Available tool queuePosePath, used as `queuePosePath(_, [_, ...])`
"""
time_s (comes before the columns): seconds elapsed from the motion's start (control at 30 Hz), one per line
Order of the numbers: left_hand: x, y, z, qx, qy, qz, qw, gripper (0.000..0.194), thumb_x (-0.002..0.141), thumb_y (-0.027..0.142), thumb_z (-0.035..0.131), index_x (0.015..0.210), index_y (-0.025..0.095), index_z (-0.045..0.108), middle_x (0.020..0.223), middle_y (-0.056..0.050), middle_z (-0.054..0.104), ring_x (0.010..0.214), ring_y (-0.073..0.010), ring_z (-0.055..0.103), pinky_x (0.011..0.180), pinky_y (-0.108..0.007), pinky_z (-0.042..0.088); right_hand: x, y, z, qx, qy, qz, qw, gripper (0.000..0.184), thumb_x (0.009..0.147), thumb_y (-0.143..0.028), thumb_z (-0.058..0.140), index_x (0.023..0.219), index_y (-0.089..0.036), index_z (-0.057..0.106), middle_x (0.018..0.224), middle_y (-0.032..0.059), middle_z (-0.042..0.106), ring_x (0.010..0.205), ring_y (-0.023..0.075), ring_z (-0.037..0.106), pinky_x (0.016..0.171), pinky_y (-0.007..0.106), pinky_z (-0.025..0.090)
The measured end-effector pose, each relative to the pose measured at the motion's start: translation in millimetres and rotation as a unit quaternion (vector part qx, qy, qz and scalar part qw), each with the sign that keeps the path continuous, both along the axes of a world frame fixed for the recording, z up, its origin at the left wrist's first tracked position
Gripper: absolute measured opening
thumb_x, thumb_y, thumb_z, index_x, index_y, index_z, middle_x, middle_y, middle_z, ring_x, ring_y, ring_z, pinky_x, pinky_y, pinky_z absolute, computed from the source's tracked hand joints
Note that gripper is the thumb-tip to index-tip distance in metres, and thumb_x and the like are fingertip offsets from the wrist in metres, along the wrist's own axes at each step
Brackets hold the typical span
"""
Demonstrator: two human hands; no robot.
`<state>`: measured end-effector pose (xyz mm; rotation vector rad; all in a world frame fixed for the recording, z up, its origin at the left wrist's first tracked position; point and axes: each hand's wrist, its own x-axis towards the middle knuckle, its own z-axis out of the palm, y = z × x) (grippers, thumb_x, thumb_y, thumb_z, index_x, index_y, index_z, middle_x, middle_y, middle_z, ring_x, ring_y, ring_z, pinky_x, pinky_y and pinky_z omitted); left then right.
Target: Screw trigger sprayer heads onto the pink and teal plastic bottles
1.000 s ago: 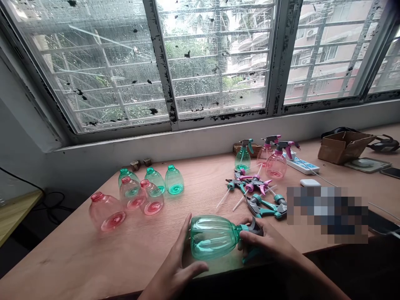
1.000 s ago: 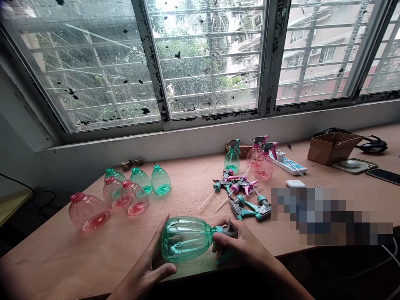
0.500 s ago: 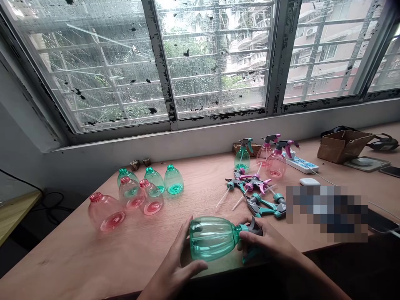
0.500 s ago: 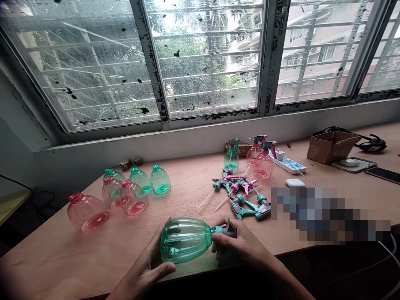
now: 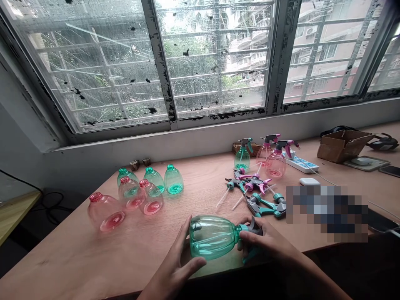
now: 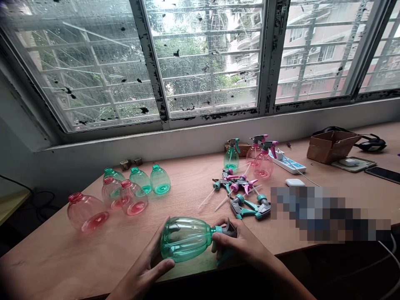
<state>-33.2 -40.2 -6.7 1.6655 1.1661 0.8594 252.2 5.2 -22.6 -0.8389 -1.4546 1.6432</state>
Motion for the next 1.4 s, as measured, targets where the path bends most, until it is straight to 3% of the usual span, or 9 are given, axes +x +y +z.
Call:
queuePosePath(0.2, [4.5,-0.2,0.4,0.051,0.020,0.012,0.998,0.083,0.092,0.036,0.065,0.157,0.037,0.013,0.166,0.000,0.021,0.151,-0.0256,0.022,0.126,-0.043,0.014,0.0,-0.5,-0.3,-0.003,-0.006,-0.005,1.000,0.038,0.084,-0.048,0.073,0.099,-0.016,0.059,0.076,0.0061,0.077,0.066,0.0203,0.072,0.065,0.032,0.056])
queuePosePath(0.33, [2.0,0.7,0.2,0.030,0.012,0.009,0.999,0.090,0.089,0.041,0.069,0.158,0.031,0.011,0.167,-0.003,0.019,0.153,-0.0265,0.018,0.126,-0.043,0.014,0.1,-0.8,-0.6,0.004,-0.003,-0.001,1.000,0.038,0.085,-0.048,0.072,0.099,-0.016,0.059,0.076,0.0060,0.077,0.065,0.0204,0.072,0.065,0.032,0.056])
queuePosePath(0.5, [-0.7,2.3,-2.3,0.032,0.024,0.026,0.999,0.079,0.090,0.044,0.067,0.156,0.030,0.025,0.165,-0.005,0.026,0.151,-0.0313,0.020,0.126,-0.048,0.014,-0.2,-0.9,1.0,0.001,-0.006,-0.003,1.000,0.039,0.084,-0.049,0.073,0.099,-0.016,0.059,0.074,0.0059,0.077,0.067,0.0207,0.072,0.066,0.032,0.056])
queuePosePath(0.77, [2.4,0.3,0.2,0.021,-0.006,-0.008,1.000,0.088,0.091,0.040,0.066,0.157,0.035,0.008,0.166,-0.002,0.024,0.151,-0.0264,0.024,0.125,-0.043,0.020,-0.5,-0.8,0.7,-0.001,-0.003,-0.004,1.000,0.040,0.083,-0.050,0.073,0.098,-0.016,0.059,0.076,0.0062,0.077,0.066,0.0211,0.072,0.065,0.033,0.056])
queuePosePath(0.87, [-0.6,0.8,-0.4,0.000,-0.012,0.004,1.000,0.087,0.090,0.046,0.066,0.158,0.032,0.012,0.166,-0.004,0.021,0.152,-0.0277,0.021,0.126,-0.043,0.017,-0.7,-1.7,2.2,-0.009,-0.006,-0.004,1.000,0.041,0.081,-0.051,0.074,0.097,-0.017,0.059,0.075,0.0056,0.077,0.065,0.0213,0.073,0.065,0.033,0.057])
queuePosePath(1.0, [-1.2,2.1,-1.0,0.014,-0.013,0.005,1.000,0.084,0.088,0.043,0.070,0.156,0.034,0.022,0.163,-0.004,0.030,0.150,-0.0313,0.026,0.124,-0.045,0.024,-0.9,-1.4,3.2,-0.006,-0.007,-0.004,1.000,0.041,0.081,-0.052,0.074,0.096,-0.017,0.059,0.075,0.0056,0.077,0.064,0.0211,0.073,0.064,0.032,0.057])
queuePosePath(1.17, [1.5,2.8,-2.9,0.047,-0.005,-0.002,0.999,0.083,0.091,0.034,0.067,0.156,0.037,0.016,0.163,-0.002,0.031,0.148,-0.0304,0.030,0.122,-0.046,0.029,-0.2,-1.4,0.4,-0.003,-0.003,-0.005,1.000,0.040,0.082,-0.050,0.074,0.098,-0.016,0.059,0.074,0.0058,0.077,0.066,0.0211,0.073,0.065,0.032,0.057])
queuePosePath(1.27, [1.7,1.9,-2.5,0.046,-0.009,-0.013,0.999,0.085,0.091,0.033,0.067,0.157,0.037,0.014,0.163,-0.003,0.031,0.147,-0.0291,0.033,0.123,-0.045,0.027,-0.2,-1.5,-0.7,-0.005,0.001,-0.003,1.000,0.038,0.084,-0.048,0.073,0.098,-0.016,0.059,0.073,0.0057,0.077,0.066,0.0206,0.073,0.066,0.032,0.057])
queuePosePath(1.4, [0.6,0.3,-0.7,0.025,-0.015,-0.006,1.000,0.085,0.090,0.037,0.068,0.156,0.038,0.015,0.165,0.000,0.025,0.151,-0.0276,0.023,0.125,-0.045,0.018,-0.6,-0.6,-0.8,-0.003,0.005,0.000,1.000,0.037,0.085,-0.048,0.073,0.098,-0.016,0.059,0.073,0.0059,0.077,0.066,0.0204,0.073,0.065,0.032,0.057])
